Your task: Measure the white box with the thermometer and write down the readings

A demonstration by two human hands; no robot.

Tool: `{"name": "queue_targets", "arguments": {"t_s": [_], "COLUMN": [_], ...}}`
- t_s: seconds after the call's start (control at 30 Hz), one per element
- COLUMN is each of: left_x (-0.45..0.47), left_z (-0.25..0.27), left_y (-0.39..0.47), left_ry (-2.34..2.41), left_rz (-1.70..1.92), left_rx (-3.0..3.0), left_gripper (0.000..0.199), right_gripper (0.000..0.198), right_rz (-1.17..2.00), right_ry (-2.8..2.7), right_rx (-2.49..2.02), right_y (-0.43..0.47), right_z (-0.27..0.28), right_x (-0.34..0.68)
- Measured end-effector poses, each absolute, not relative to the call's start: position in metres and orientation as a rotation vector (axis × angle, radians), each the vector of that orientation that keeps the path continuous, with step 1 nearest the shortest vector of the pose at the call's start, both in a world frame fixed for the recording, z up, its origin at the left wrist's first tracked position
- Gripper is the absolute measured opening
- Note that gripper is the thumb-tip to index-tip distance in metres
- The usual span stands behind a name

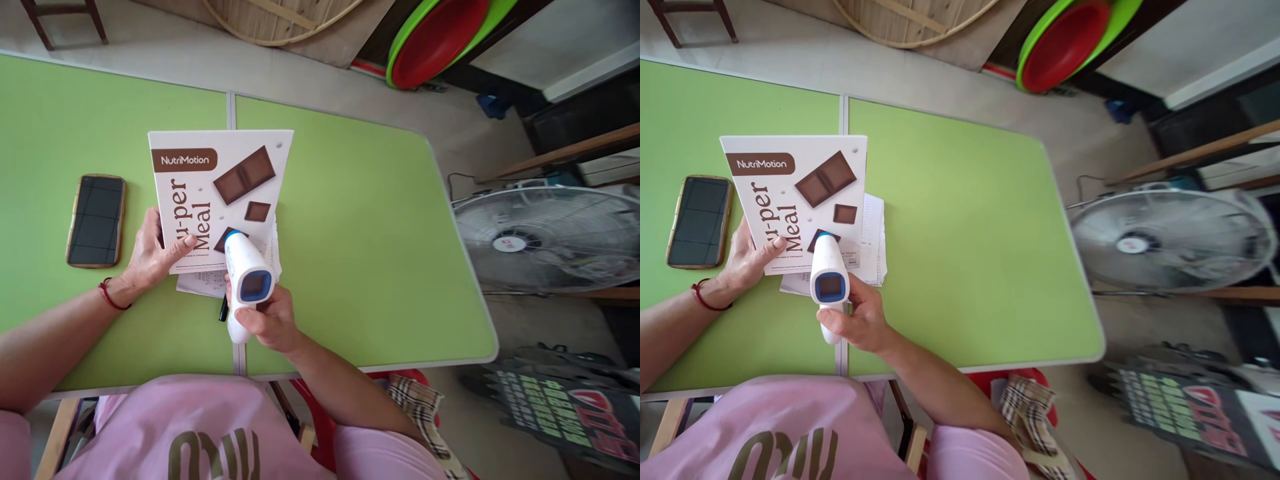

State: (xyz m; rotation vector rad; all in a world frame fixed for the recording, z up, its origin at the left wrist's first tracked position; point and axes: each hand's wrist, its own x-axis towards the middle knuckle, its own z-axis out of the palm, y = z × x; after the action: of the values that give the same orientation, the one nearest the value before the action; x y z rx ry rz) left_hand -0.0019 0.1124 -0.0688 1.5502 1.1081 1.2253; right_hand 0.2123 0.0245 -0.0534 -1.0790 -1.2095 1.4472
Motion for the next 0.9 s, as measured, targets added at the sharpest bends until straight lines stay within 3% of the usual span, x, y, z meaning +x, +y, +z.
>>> {"name": "queue_targets", "arguments": {"t_s": [0.6, 0.9], "left_x": [-0.0015, -0.0010], "left_z": [-0.0689, -0.0651], "left_y": [0.1129, 0.1118], "left_ry": [1.204, 1.190], "left_rz": [1.181, 1.166], "left_rx": [1.521, 1.528], "left_gripper": [0.077, 0.072], "right_gripper": [0.037, 0.036], "right_rz": [1.474, 1.460], "right_ry": [-1.174, -1.184], "right_rx": [-1.069, -1.019], "right_y": [0.0263, 0.0275], "right_z": [-0.0518, -0.0512], "right_x": [0.2127, 0.2129]}}
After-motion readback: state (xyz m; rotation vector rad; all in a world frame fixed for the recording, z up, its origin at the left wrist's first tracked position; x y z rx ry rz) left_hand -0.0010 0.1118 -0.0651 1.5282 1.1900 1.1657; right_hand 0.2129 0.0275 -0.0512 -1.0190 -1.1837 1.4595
